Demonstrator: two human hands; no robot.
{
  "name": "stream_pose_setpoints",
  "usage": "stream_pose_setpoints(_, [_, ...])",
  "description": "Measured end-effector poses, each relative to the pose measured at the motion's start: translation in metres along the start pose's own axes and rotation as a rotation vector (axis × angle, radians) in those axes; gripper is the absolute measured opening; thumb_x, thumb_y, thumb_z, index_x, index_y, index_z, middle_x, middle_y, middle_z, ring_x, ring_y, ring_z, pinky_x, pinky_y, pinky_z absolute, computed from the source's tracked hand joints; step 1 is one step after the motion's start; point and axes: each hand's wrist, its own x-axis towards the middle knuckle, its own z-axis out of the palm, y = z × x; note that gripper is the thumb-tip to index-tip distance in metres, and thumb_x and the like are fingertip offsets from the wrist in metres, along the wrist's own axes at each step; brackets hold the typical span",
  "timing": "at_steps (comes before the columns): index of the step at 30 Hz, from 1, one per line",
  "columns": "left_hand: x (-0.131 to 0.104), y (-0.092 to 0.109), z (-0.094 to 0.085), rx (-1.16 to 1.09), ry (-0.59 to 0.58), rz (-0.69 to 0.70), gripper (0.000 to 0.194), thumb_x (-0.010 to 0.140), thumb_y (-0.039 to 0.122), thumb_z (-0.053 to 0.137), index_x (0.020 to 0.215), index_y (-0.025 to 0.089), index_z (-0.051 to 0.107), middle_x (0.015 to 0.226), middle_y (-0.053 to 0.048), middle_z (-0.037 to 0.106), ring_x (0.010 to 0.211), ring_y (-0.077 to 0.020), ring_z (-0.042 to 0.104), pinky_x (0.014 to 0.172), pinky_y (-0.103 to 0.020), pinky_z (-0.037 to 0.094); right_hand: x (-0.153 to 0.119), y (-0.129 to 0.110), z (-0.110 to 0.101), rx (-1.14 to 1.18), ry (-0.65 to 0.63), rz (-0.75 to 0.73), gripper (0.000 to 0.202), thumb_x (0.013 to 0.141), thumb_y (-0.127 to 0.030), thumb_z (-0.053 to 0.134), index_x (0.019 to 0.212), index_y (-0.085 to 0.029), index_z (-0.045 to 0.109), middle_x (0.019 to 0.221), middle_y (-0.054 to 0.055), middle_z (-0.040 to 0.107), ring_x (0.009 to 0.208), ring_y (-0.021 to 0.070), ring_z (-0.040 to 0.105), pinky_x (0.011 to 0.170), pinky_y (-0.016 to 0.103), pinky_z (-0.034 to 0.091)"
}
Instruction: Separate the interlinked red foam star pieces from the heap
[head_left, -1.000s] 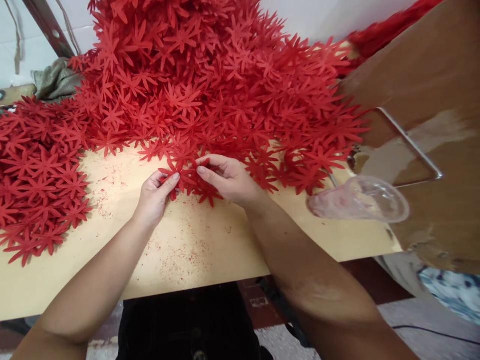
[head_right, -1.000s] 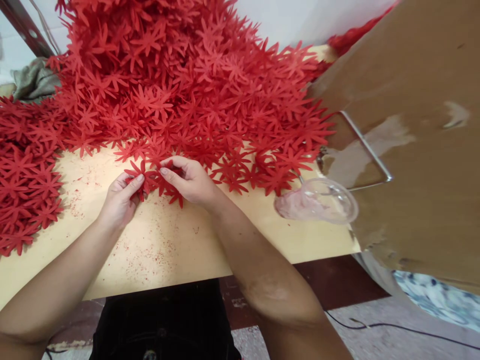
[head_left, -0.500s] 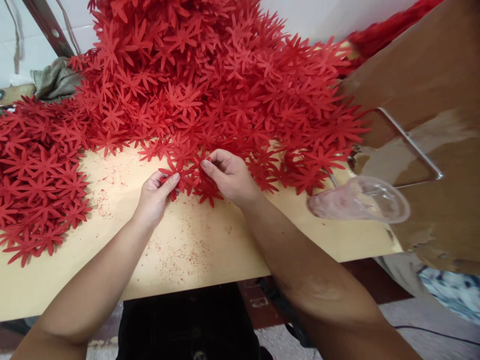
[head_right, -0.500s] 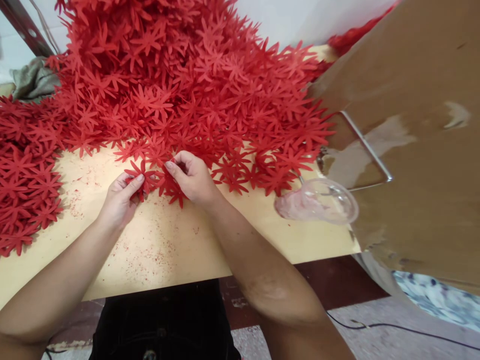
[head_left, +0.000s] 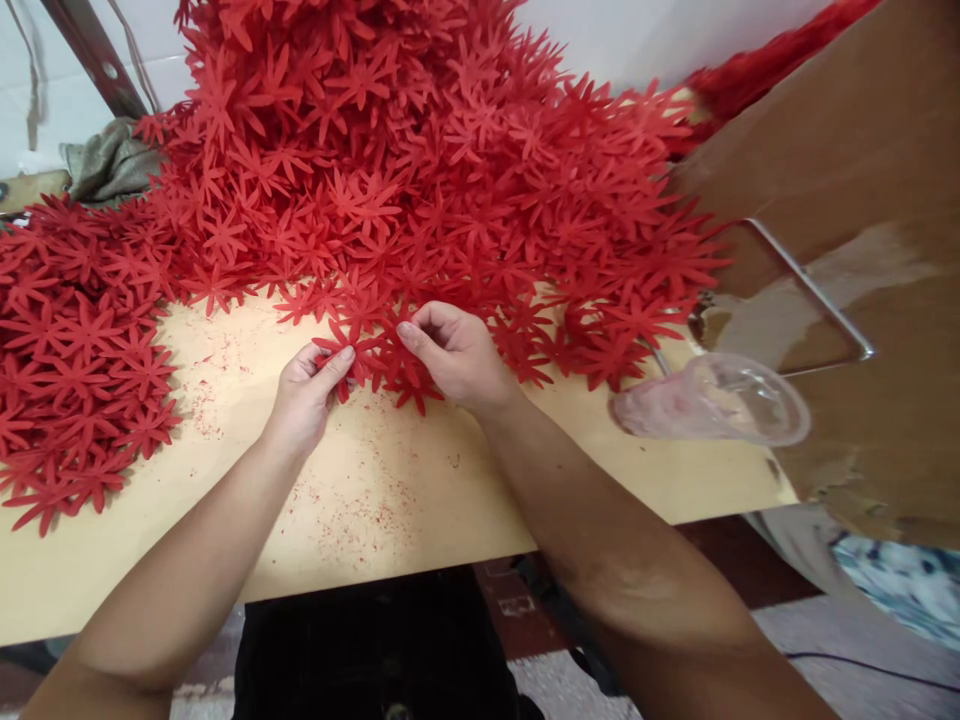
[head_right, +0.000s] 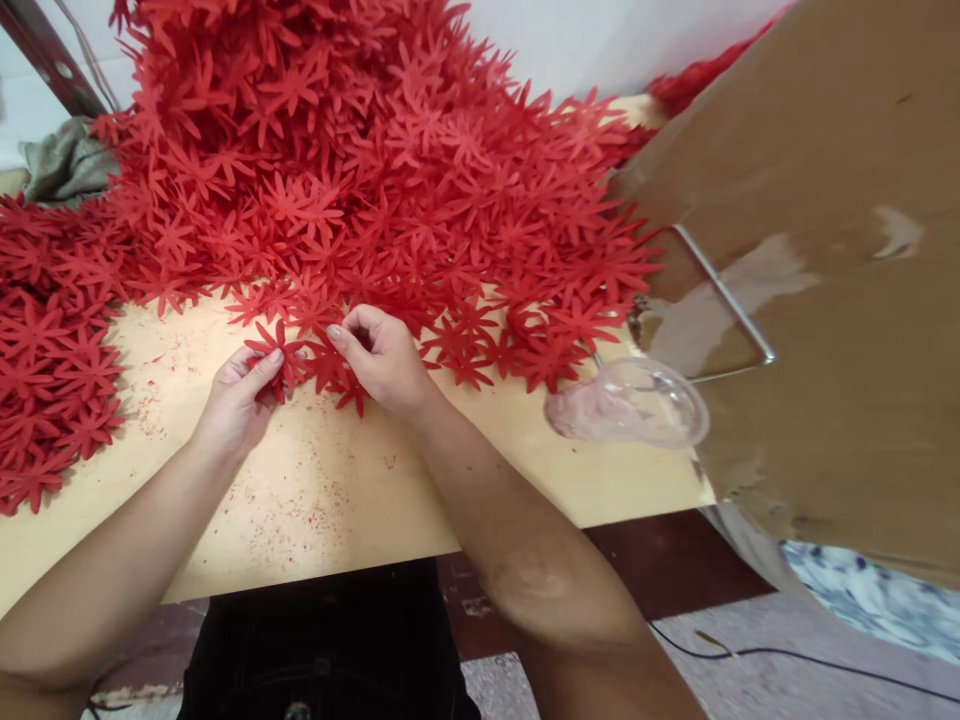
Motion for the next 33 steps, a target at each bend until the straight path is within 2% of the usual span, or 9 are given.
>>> stream_pose_setpoints(4, [0.001,-0.001,-0.001,0.002,0.024,-0.017,0.02,0.064,0.028,0.077,0.072,0.018,0.062,0.059,0.005,0.062,0.047,-0.0038,0.051,0.046,-0.017,0.038,0.007,0.008,-0.02,-0.139,0.115,-0.058,0.034,0.079,-0.051,0.058,0.069,-0.02,0.05,0.061,-0.002,0.043,0.055,0.0097,0.039,0.053,0.026,0.035])
stream_pose_setpoints(7, [0.002,-0.003,-0.002,0.009,0.019,-0.003,0.02,0.063,0.027,0.077,0.07,0.017,0.061,0.057,0.005,0.06,0.047,-0.0032,0.05,0.046,-0.017,0.038,0.013,0.012,-0.048,-0.445,0.366,-0.221,0.023,0.086,-0.041,0.051,0.094,-0.021,0.057,0.092,0.008,0.055,0.087,0.0206,0.055,0.074,0.037,0.043])
stream_pose_setpoints(10, [0.003,-0.004,-0.002,0.036,0.03,0.011,0.024,0.063,0.03,0.078,0.068,0.017,0.058,0.055,0.005,0.059,0.047,-0.0034,0.049,0.046,-0.017,0.037,0.012,0.005,-0.061,-0.749,0.488,-0.321,0.028,0.087,-0.04,0.05,0.106,-0.022,0.059,0.111,0.014,0.054,0.112,0.0299,0.048,0.089,0.048,0.038])
stream_pose_setpoints(12, [0.002,-0.004,-0.002,0.054,0.025,0.017,0.027,0.063,0.032,0.078,0.066,0.017,0.055,0.052,0.006,0.057,0.045,-0.0038,0.047,0.044,-0.018,0.035,0.008,-0.002,-0.054,-0.776,0.365,-0.348,0.025,0.086,-0.04,0.052,0.1,-0.023,0.063,0.105,0.012,0.058,0.108,0.0284,0.05,0.092,0.049,0.038])
stream_pose_setpoints(17, [0.001,-0.001,-0.001,0.047,-0.026,0.036,0.033,0.064,0.035,0.077,0.063,0.017,0.05,0.047,0.007,0.05,0.042,-0.0033,0.042,0.043,-0.018,0.032,-0.009,-0.012,-0.006,-0.751,-0.261,-0.295,0.04,0.073,-0.039,0.069,0.106,-0.019,0.065,0.102,0.011,0.059,0.098,0.0253,0.052,0.087,0.041,0.043])
stream_pose_setpoints(21, [0.001,0.001,-0.001,0.017,-0.047,0.043,0.033,0.064,0.037,0.077,0.064,0.018,0.05,0.046,0.008,0.048,0.042,-0.0038,0.04,0.043,-0.019,0.03,-0.012,-0.007,0.006,-0.855,-0.412,-0.18,0.021,0.082,-0.015,0.051,0.096,-0.015,0.067,0.099,0.011,0.058,0.09,0.0205,0.053,0.079,0.034,0.045])
stream_pose_setpoints(24, [0.0,0.003,0.0,0.02,-0.049,0.024,0.032,0.066,0.038,0.075,0.064,0.018,0.049,0.045,0.008,0.046,0.042,-0.0043,0.04,0.043,-0.02,0.03,-0.004,0.0,-0.013,-0.933,-0.248,-0.208,0.029,0.077,-0.004,0.044,0.088,-0.016,0.068,0.089,0.01,0.059,0.085,0.0209,0.052,0.075,0.035,0.044])
stream_pose_setpoints(29, [0.0,0.002,0.0,0.04,-0.026,0.017,0.032,0.066,0.037,0.074,0.061,0.018,0.049,0.045,0.007,0.045,0.041,-0.0038,0.038,0.041,-0.02,0.027,0.006,-0.001,-0.048,-1.008,0.325,-0.276,0.022,0.078,-0.016,0.054,0.093,-0.02,0.069,0.105,0.011,0.06,0.105,0.0309,0.045,0.089,0.051,0.038])
stream_pose_setpoints(33, [0.0,-0.001,0.001,0.071,0.006,0.006,0.032,0.067,0.039,0.074,0.06,0.019,0.05,0.044,0.007,0.046,0.04,-0.0039,0.037,0.042,-0.021,0.028,-0.003,-0.019,-0.028,-0.846,0.342,-0.346,0.021,0.083,-0.031,0.055,0.097,-0.022,0.067,0.109,0.011,0.061,0.111,0.0306,0.045,0.096,0.053,0.035])
